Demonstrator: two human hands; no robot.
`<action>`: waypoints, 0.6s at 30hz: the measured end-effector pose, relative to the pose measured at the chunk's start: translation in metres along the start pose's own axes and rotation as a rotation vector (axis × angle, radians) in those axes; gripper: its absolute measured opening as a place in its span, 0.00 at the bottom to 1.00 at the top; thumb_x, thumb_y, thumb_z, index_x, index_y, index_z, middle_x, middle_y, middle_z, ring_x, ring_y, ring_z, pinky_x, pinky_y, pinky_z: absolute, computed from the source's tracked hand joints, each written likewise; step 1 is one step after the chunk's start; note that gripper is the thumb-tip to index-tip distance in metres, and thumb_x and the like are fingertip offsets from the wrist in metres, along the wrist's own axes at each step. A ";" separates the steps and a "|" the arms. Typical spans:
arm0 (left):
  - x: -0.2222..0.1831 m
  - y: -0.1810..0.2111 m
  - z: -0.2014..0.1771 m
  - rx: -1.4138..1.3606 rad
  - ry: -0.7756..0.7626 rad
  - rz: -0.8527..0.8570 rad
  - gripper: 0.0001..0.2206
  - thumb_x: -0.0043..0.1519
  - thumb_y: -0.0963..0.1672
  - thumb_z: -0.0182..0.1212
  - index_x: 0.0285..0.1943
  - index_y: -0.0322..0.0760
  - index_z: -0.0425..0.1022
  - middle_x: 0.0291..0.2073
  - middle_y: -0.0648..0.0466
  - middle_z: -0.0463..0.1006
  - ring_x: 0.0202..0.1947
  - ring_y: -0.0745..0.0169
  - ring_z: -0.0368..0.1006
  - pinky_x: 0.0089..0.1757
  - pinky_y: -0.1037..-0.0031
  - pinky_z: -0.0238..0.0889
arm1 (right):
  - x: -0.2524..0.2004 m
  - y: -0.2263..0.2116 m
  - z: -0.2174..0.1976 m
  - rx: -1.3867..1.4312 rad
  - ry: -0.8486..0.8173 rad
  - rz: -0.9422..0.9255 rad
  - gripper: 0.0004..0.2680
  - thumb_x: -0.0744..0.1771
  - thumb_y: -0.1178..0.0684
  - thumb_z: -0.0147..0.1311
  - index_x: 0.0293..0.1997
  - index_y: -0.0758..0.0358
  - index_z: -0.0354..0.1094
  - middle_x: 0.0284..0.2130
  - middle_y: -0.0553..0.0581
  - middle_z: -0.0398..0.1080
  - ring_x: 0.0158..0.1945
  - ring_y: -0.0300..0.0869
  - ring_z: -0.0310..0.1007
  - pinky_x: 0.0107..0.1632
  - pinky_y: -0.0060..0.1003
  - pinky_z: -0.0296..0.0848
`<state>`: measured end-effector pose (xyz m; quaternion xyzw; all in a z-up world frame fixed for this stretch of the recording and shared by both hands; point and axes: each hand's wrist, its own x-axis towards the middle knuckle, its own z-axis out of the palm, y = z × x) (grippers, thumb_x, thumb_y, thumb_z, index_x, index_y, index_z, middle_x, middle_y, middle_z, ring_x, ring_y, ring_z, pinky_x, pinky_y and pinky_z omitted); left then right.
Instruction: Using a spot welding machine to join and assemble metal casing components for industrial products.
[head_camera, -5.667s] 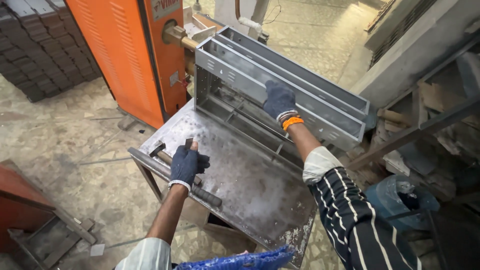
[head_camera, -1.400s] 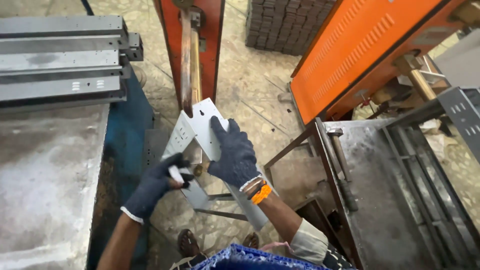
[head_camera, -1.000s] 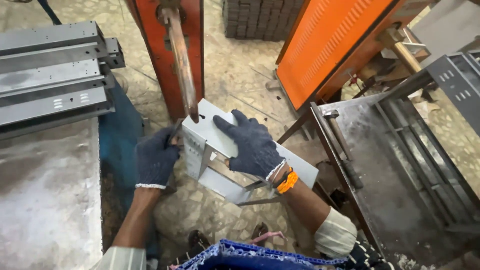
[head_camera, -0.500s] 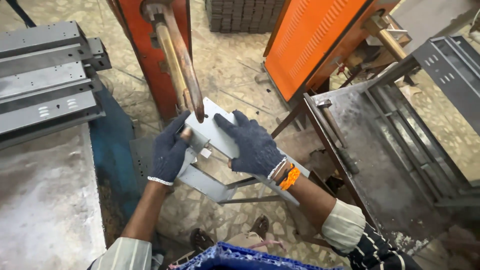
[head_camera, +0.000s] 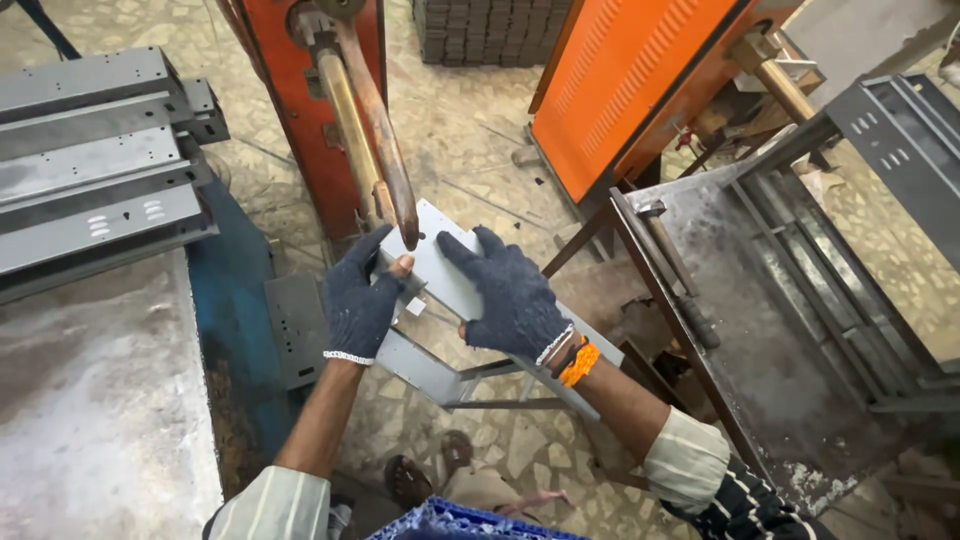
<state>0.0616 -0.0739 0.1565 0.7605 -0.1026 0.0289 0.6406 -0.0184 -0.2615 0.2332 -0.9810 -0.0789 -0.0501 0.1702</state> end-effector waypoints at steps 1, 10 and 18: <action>0.000 -0.002 0.001 0.001 0.003 -0.002 0.22 0.58 0.46 0.70 0.61 0.33 0.77 0.45 0.48 0.84 0.45 0.65 0.78 0.48 0.72 0.70 | 0.000 -0.001 0.000 0.001 -0.002 -0.003 0.43 0.49 0.47 0.71 0.73 0.46 0.53 0.65 0.75 0.56 0.55 0.66 0.68 0.55 0.53 0.70; 0.006 -0.004 0.005 -0.014 0.084 0.134 0.30 0.58 0.43 0.68 0.71 0.33 0.64 0.59 0.44 0.76 0.58 0.53 0.75 0.54 0.68 0.66 | 0.005 0.006 -0.003 -0.027 -0.021 -0.012 0.42 0.50 0.48 0.71 0.73 0.46 0.53 0.64 0.74 0.56 0.52 0.66 0.69 0.52 0.54 0.71; 0.011 -0.019 -0.010 -0.047 -0.168 0.031 0.23 0.66 0.45 0.56 0.71 0.36 0.64 0.62 0.46 0.75 0.64 0.58 0.69 0.60 0.68 0.60 | 0.010 0.008 -0.014 -0.043 -0.095 -0.018 0.43 0.50 0.46 0.70 0.74 0.43 0.51 0.65 0.74 0.55 0.53 0.65 0.68 0.54 0.55 0.69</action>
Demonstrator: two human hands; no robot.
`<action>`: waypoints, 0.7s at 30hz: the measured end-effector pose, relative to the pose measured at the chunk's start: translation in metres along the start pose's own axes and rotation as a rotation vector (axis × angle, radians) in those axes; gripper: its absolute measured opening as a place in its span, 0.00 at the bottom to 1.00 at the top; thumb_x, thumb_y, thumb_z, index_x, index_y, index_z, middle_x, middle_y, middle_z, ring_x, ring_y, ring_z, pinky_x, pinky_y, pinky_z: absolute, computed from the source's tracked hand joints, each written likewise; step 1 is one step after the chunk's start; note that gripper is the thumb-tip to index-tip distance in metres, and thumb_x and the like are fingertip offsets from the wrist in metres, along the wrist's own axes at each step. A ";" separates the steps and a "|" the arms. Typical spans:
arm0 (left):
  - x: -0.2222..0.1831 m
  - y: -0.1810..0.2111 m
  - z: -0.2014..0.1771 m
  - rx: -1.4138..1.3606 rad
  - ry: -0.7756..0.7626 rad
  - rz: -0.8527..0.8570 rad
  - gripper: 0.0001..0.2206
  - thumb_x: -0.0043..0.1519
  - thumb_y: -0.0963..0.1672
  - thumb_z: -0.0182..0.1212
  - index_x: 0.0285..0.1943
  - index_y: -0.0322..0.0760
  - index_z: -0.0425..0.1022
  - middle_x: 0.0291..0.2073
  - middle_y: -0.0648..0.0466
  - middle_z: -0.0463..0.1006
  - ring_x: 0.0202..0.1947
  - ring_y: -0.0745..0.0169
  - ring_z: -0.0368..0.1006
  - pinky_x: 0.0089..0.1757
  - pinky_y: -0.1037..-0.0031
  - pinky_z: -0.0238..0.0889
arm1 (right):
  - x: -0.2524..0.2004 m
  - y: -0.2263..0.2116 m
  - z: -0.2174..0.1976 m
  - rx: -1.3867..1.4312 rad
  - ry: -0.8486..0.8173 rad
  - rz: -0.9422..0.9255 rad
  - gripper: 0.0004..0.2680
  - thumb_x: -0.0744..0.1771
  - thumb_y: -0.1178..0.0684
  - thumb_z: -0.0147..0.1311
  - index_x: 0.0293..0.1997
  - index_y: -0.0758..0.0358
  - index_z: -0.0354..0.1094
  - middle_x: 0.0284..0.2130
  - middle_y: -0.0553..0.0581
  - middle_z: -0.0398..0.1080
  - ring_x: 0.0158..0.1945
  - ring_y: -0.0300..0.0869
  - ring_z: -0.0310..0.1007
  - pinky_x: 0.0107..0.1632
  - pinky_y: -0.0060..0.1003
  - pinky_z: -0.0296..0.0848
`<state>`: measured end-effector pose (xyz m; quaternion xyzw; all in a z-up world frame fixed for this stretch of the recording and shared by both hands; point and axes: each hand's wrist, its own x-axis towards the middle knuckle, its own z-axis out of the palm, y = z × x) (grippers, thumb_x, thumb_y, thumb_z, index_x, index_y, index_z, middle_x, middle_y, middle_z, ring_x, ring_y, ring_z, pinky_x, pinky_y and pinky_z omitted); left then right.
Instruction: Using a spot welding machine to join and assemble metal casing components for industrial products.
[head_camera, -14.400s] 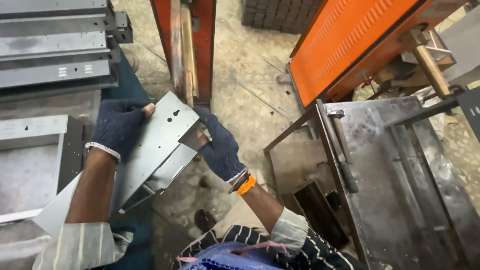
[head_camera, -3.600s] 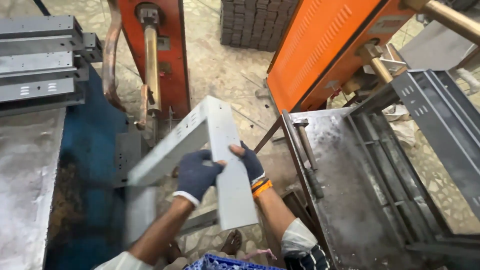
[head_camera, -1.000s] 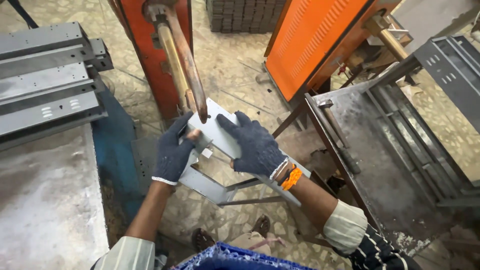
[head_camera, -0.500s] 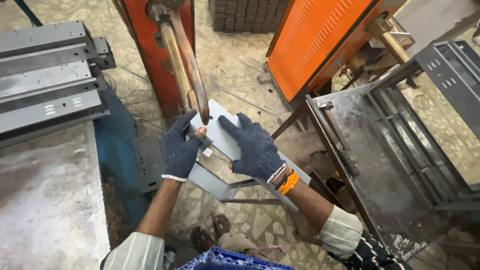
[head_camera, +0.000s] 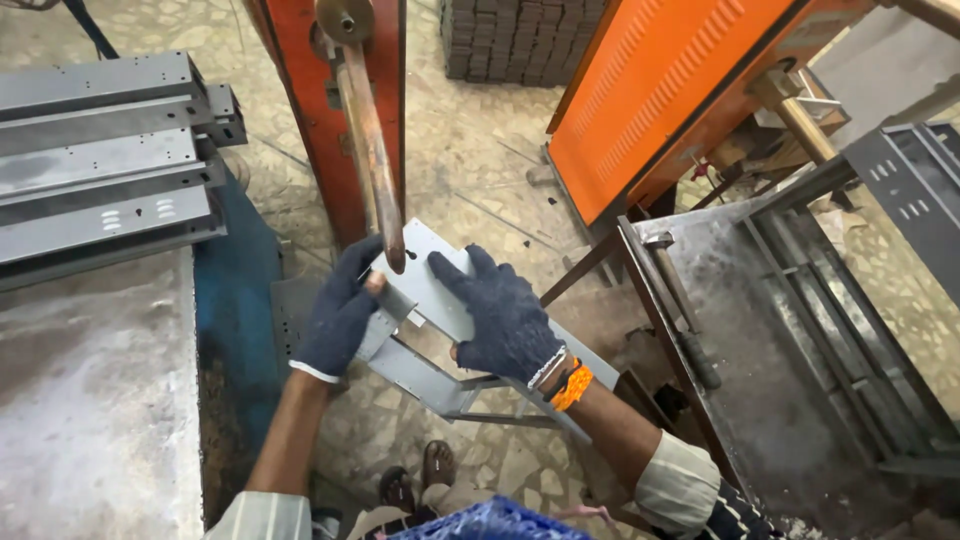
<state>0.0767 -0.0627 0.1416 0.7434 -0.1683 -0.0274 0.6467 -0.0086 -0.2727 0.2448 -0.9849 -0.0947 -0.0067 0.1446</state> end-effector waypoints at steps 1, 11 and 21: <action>0.002 -0.005 -0.001 0.001 0.003 -0.001 0.23 0.66 0.45 0.56 0.71 0.36 0.64 0.62 0.46 0.75 0.64 0.58 0.69 0.60 0.68 0.60 | 0.000 0.002 0.000 0.000 -0.001 -0.003 0.43 0.50 0.46 0.70 0.74 0.43 0.51 0.65 0.74 0.55 0.53 0.65 0.68 0.54 0.55 0.69; -0.006 -0.040 0.016 -0.296 0.030 0.085 0.20 0.70 0.45 0.54 0.70 0.34 0.69 0.67 0.52 0.72 0.67 0.62 0.65 0.64 0.71 0.53 | -0.009 0.007 0.005 0.051 0.091 -0.137 0.41 0.50 0.47 0.70 0.73 0.46 0.55 0.64 0.76 0.59 0.49 0.65 0.69 0.52 0.55 0.71; 0.001 -0.060 0.034 -0.495 0.259 -0.034 0.14 0.68 0.41 0.60 0.63 0.34 0.78 0.52 0.55 0.80 0.50 0.66 0.71 0.52 0.73 0.63 | -0.012 0.003 -0.003 0.016 0.166 -0.105 0.38 0.50 0.48 0.70 0.69 0.46 0.61 0.61 0.74 0.62 0.46 0.63 0.70 0.48 0.54 0.72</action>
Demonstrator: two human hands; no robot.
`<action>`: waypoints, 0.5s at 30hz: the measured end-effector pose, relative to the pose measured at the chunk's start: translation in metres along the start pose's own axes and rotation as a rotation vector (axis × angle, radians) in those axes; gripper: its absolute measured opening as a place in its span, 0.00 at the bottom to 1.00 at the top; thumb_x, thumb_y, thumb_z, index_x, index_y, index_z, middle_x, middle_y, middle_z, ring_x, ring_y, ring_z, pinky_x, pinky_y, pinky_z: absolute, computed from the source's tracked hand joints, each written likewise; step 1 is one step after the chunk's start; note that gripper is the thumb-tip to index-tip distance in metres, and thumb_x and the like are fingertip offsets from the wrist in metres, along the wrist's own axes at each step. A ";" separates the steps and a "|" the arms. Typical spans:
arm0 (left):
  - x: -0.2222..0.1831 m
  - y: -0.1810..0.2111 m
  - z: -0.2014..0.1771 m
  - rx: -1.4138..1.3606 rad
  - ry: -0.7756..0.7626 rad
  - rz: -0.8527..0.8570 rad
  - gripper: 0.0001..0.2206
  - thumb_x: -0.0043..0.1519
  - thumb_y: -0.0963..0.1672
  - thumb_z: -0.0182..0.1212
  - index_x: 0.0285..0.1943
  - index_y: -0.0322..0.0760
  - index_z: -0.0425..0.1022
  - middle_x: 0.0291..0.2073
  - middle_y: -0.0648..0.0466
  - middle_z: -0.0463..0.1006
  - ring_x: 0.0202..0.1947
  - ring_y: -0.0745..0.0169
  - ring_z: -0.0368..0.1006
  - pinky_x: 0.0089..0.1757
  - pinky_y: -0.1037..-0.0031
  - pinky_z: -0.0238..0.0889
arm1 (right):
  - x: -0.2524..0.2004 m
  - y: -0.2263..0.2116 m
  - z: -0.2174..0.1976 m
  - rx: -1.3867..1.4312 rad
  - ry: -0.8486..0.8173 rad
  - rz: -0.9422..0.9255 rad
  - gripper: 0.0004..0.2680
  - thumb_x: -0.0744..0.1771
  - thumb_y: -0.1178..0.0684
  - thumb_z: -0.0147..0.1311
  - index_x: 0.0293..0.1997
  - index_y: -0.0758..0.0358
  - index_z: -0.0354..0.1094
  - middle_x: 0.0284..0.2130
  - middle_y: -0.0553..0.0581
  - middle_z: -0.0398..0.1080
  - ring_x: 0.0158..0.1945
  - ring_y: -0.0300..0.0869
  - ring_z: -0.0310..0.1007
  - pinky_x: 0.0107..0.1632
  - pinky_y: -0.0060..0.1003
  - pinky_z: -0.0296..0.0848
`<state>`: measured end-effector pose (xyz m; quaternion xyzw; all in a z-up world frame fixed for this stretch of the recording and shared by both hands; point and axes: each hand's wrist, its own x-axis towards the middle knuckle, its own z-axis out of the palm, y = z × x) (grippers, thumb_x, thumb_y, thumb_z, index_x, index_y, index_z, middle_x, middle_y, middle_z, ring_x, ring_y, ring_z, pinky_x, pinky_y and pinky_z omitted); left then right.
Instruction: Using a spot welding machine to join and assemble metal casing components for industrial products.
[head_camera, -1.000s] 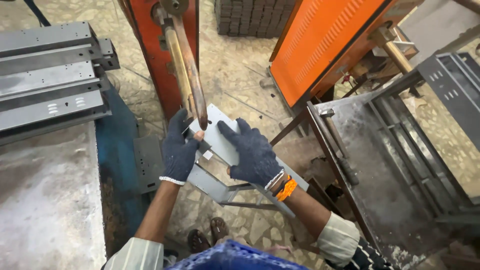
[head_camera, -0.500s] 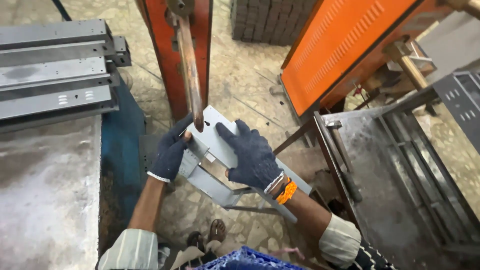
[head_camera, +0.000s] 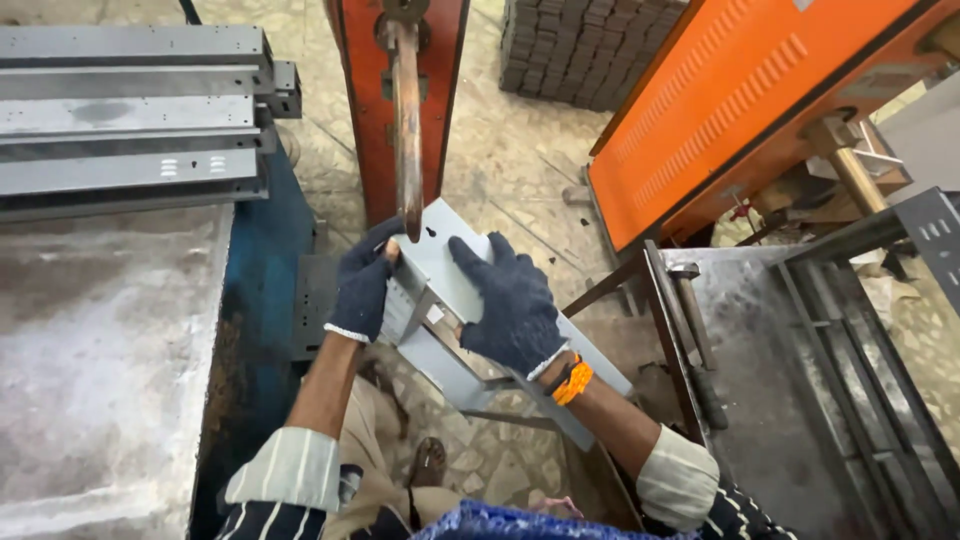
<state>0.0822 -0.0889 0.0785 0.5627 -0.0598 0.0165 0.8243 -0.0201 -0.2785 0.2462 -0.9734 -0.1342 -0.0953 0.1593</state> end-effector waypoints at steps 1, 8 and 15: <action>0.000 0.001 0.001 0.001 0.000 0.004 0.14 0.68 0.41 0.60 0.63 0.34 0.78 0.52 0.55 0.80 0.50 0.66 0.71 0.52 0.73 0.63 | 0.000 0.001 0.001 0.000 0.003 -0.002 0.38 0.50 0.48 0.70 0.69 0.46 0.61 0.61 0.74 0.62 0.46 0.63 0.70 0.48 0.54 0.72; -0.005 0.001 0.001 -0.003 -0.041 0.042 0.14 0.67 0.42 0.60 0.61 0.33 0.78 0.54 0.55 0.80 0.55 0.66 0.73 0.57 0.73 0.63 | -0.006 -0.003 0.001 -0.034 0.000 0.014 0.38 0.49 0.47 0.71 0.68 0.45 0.62 0.62 0.75 0.60 0.47 0.64 0.70 0.50 0.55 0.71; -0.003 -0.004 -0.003 -0.011 -0.084 0.048 0.17 0.66 0.44 0.62 0.62 0.34 0.77 0.54 0.54 0.80 0.55 0.67 0.73 0.56 0.75 0.64 | -0.008 -0.003 0.008 -0.069 -0.032 0.055 0.40 0.49 0.46 0.72 0.70 0.43 0.59 0.63 0.77 0.57 0.51 0.66 0.69 0.54 0.56 0.69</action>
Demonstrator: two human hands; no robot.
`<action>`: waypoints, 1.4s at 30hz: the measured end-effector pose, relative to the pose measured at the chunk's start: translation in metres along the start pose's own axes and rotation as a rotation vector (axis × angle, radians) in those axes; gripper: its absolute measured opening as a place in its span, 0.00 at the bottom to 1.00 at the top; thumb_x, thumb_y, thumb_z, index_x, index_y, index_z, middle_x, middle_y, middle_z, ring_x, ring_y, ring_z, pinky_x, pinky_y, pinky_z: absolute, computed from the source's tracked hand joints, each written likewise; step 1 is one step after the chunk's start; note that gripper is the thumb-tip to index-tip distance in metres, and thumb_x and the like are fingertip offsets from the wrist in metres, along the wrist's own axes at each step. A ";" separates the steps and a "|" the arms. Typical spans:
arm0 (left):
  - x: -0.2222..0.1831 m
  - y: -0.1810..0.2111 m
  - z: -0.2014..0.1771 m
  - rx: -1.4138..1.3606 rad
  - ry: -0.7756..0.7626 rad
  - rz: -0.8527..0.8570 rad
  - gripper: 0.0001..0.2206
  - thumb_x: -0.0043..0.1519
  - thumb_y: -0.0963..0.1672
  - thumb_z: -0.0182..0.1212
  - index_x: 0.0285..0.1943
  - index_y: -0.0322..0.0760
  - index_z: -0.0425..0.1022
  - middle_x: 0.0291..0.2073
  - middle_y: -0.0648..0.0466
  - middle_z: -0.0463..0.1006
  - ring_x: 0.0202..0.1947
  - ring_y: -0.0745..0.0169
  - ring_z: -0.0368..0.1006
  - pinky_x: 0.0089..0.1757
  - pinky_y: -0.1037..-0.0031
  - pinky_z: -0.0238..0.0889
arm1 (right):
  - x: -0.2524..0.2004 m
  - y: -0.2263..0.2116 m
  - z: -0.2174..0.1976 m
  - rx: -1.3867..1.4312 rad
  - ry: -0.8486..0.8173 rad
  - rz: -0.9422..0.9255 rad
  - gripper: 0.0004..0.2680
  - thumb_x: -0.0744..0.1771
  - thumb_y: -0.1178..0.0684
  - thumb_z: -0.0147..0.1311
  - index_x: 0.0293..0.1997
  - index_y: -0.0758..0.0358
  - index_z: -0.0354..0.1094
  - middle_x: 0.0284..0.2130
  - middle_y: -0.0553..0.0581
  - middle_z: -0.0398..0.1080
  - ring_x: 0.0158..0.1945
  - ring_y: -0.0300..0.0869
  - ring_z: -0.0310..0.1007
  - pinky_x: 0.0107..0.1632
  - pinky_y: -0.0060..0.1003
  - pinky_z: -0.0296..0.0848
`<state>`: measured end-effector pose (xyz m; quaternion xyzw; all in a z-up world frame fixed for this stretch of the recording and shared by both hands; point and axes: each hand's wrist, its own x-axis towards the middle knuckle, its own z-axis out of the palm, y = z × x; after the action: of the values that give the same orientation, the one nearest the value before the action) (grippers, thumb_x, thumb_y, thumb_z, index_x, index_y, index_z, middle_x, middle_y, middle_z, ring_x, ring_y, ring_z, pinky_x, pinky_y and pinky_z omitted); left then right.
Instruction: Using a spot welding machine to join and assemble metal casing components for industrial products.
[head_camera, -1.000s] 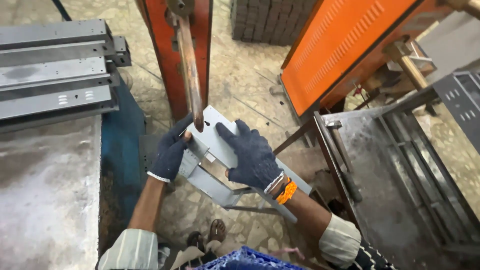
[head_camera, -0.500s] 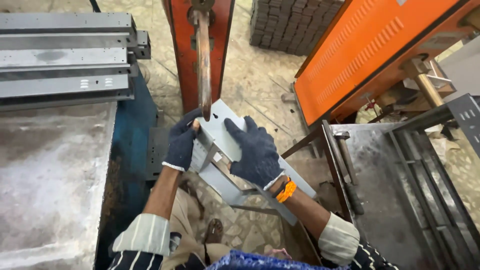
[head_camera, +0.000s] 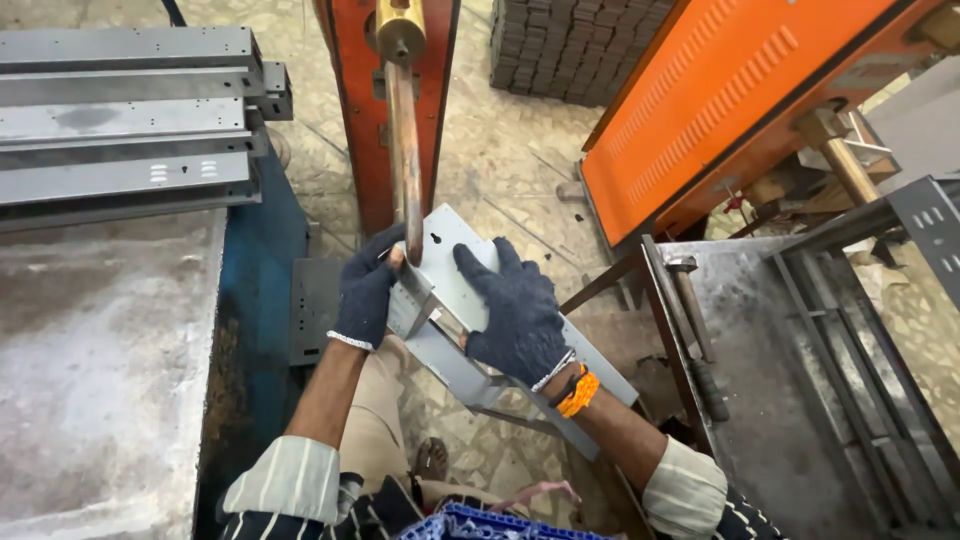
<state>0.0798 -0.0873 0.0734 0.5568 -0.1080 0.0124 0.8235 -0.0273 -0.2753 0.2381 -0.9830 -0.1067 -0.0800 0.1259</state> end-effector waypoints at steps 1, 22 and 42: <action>-0.001 -0.002 -0.001 -0.001 -0.003 -0.001 0.17 0.66 0.44 0.62 0.62 0.34 0.77 0.54 0.54 0.80 0.55 0.67 0.73 0.56 0.75 0.64 | -0.001 -0.002 -0.001 -0.001 0.001 0.004 0.40 0.49 0.46 0.72 0.70 0.43 0.59 0.63 0.77 0.57 0.51 0.66 0.69 0.54 0.56 0.69; -0.029 0.052 0.052 0.578 0.226 0.216 0.31 0.48 0.42 0.78 0.61 0.38 0.69 0.52 0.47 0.80 0.54 0.55 0.79 0.53 0.67 0.71 | -0.002 -0.006 0.000 0.025 0.046 0.013 0.38 0.50 0.46 0.70 0.69 0.46 0.61 0.62 0.77 0.58 0.48 0.65 0.69 0.51 0.55 0.69; -0.018 0.031 0.034 0.817 0.227 0.175 0.35 0.37 0.47 0.84 0.53 0.38 0.71 0.40 0.48 0.82 0.42 0.54 0.80 0.43 0.66 0.72 | -0.001 -0.004 0.002 -0.003 0.025 0.010 0.39 0.49 0.45 0.70 0.68 0.45 0.62 0.61 0.77 0.60 0.45 0.64 0.70 0.49 0.54 0.71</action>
<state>0.0526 -0.1053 0.1108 0.8209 -0.0497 0.1851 0.5379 -0.0287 -0.2709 0.2376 -0.9827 -0.0999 -0.0919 0.1261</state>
